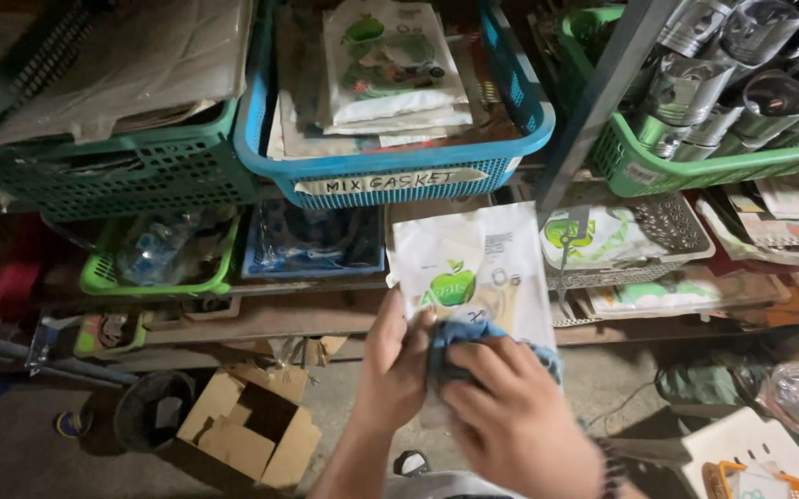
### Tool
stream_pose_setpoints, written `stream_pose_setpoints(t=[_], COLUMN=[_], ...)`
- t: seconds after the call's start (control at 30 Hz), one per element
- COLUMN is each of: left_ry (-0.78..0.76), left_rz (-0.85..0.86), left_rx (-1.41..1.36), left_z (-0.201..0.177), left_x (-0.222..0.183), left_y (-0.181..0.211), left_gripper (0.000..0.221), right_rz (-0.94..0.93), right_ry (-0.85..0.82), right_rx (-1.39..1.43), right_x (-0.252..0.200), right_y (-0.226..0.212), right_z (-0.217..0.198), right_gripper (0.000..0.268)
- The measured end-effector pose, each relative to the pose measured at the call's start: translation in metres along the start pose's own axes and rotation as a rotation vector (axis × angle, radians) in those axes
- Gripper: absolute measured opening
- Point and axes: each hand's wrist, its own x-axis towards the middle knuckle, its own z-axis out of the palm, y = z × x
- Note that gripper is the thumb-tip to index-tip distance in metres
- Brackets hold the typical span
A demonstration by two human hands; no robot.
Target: The person wipes various engine gaskets and their plastic packaging with a cloth while standing in a parts storage area.
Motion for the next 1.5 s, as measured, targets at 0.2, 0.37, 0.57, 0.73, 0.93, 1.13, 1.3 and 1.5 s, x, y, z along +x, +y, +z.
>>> stream_pose_setpoints(t=[0.2, 0.37, 0.57, 0.73, 0.93, 1.13, 1.3, 1.5], left_ry=[-0.049, -0.016, -0.107, -0.196, -0.184, -0.273, -0.300, -0.275], left_rz=[-0.188, -0.112, -0.211, -0.055, -0.294, -0.264, -0.265, -0.188], left_rx=[-0.087, -0.054, -0.059, 0.027, -0.012, 0.013, -0.120, -0.054], left_z=[0.010, 0.006, 0.029, 0.037, 0.065, 0.079, 0.089, 0.089], left_x=[-0.007, -0.018, -0.033, -0.044, -0.062, -0.071, -0.072, -0.076], left_y=[-0.005, -0.023, 0.009, -0.002, -0.001, -0.009, 0.000, -0.033], left_gripper=[0.010, 0.008, 0.033, 0.022, 0.019, 0.035, 0.037, 0.020], right_rz=[0.115, -0.214, -0.004, -0.166, -0.096, 0.053, 0.164, -0.046], right_ry=[0.091, 0.031, 0.136, 0.050, -0.025, 0.069, 0.109, -0.017], right_rx=[-0.209, 0.030, -0.080, 0.002, -0.008, -0.118, -0.037, -0.011], right_x=[-0.003, -0.006, -0.006, -0.022, -0.051, -0.061, -0.067, -0.093], right_y=[0.017, 0.016, 0.031, 0.027, 0.025, 0.025, 0.038, 0.038], right_z=[0.007, -0.016, -0.022, -0.030, -0.039, -0.055, -0.058, -0.051], right_gripper=[0.012, 0.010, 0.032, 0.034, 0.052, 0.040, 0.041, 0.043])
